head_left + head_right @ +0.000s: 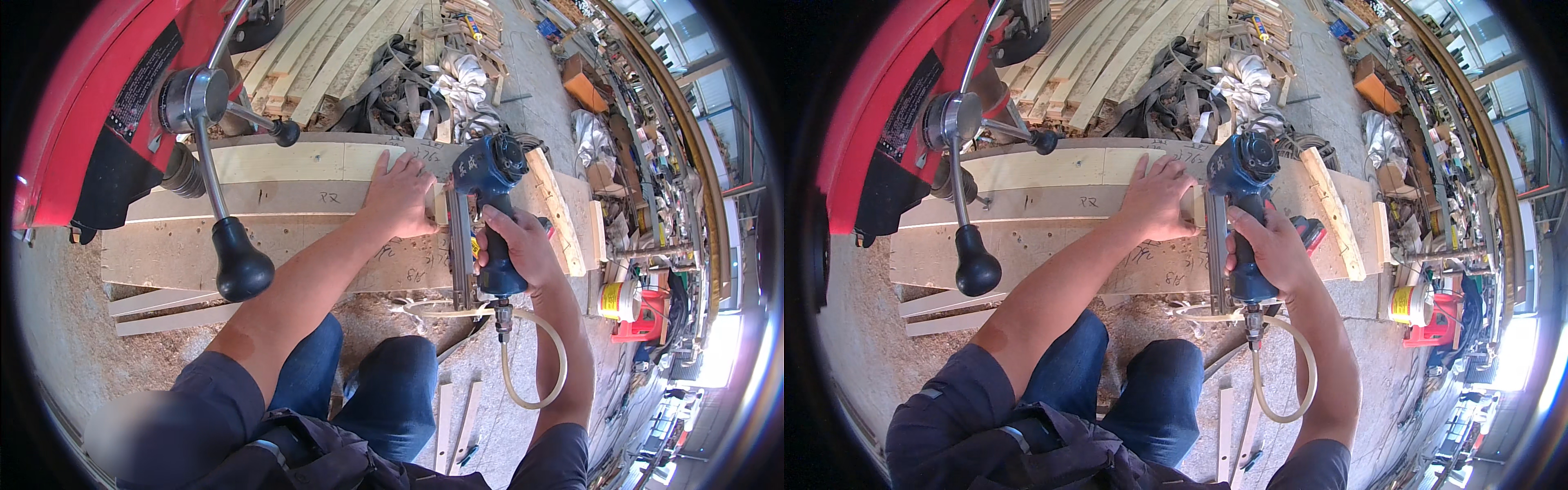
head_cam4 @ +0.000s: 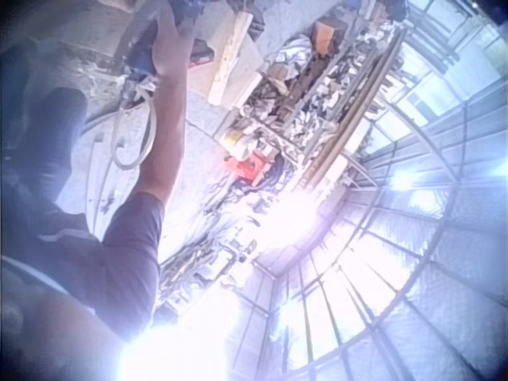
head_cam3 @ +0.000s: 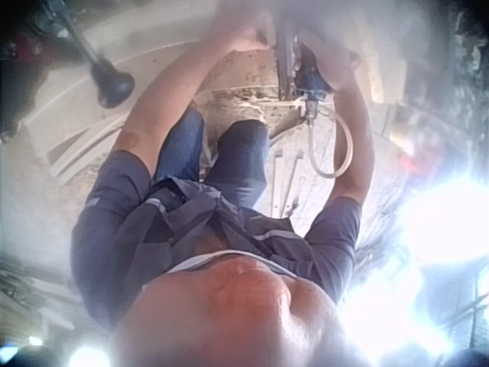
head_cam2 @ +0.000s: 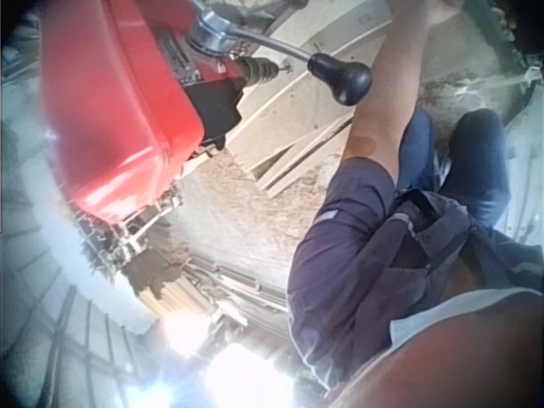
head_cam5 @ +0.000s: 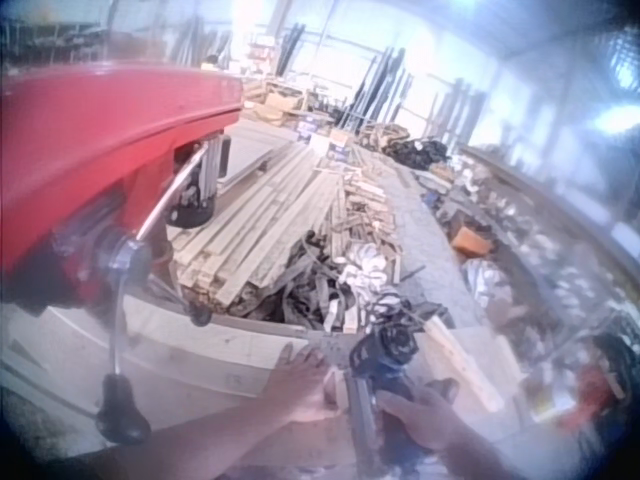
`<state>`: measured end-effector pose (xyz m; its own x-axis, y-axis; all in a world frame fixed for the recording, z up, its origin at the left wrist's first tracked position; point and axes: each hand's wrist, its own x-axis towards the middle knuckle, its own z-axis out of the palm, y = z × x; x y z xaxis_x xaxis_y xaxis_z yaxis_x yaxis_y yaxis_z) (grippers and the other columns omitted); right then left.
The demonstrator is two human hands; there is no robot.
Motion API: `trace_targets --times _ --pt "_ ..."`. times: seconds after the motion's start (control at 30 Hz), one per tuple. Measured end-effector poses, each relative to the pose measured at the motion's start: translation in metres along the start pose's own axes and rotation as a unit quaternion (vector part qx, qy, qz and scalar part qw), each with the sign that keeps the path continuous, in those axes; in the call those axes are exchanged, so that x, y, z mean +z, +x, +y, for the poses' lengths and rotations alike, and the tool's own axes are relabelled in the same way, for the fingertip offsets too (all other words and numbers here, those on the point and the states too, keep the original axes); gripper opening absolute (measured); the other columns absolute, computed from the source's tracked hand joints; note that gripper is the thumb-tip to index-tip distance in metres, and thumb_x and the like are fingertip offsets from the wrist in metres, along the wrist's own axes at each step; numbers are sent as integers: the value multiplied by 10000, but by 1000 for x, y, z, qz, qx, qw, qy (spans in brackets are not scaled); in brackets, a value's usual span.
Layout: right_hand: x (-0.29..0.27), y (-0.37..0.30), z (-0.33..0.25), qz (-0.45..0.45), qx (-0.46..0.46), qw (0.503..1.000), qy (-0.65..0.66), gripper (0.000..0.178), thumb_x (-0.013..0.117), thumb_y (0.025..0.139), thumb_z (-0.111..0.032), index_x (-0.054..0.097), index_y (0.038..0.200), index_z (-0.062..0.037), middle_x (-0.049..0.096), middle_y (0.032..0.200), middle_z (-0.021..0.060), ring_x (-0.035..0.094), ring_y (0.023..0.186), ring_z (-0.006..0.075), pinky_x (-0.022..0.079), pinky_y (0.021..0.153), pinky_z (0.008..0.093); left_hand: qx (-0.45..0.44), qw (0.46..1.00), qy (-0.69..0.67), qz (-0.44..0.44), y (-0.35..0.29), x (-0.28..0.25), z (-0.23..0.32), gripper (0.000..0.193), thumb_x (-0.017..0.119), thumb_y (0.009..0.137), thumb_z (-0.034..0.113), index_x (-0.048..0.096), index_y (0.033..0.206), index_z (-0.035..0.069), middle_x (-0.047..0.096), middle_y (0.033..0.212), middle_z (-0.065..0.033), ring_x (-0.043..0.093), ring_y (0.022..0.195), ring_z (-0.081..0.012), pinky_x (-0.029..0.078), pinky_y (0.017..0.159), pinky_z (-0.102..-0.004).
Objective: The person measures and marks a wooden plank with a tape measure and marker, then uses a red drill press to drill holes at the marked points. They later retrieve a nail gun and attach a small wooden block to the plank.
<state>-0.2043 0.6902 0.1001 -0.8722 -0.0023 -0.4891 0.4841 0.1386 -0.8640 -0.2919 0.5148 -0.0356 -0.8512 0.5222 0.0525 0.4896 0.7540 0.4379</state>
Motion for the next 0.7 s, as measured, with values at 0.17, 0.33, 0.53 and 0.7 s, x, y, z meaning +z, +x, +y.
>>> trace_targets --times 0.17,0.33,0.53,0.7 --pt "-4 0 3 -29 -20 999 -8 287 613 1011 -295 632 1061 -13 601 728 46 629 597 155 523 562 307 0 1000 14 8 2 1 2 880 866 642 533 577 1379 149 458 1498 -115 306 1488 -323 161 1239 -581" --pt "2 -16 3 9 11 1000 -12 284 609 1010 -287 630 1051 -7 607 723 53 615 587 155 521 565 313 4 1000 9 3 0 0 1 878 863 641 556 592 1371 150 459 1503 -115 310 1489 -322 160 1240 -580" --pt "4 -27 12 -5 5 999 -37 265 599 1005 -265 607 994 0 620 735 64 623 589 156 525 565 312 8 1000 19 18 -2 1 2 882 863 636 564 595 1371 157 478 1488 -115 329 1480 -322 157 1242 -581" --pt "4 -34 15 14 14 999 -39 265 592 1011 -269 585 975 -7 620 744 64 629 586 152 527 560 307 4 1000 23 16 -1 3 2 863 849 647 570 596 1364 163 479 1490 -112 328 1481 -318 149 1245 -580"
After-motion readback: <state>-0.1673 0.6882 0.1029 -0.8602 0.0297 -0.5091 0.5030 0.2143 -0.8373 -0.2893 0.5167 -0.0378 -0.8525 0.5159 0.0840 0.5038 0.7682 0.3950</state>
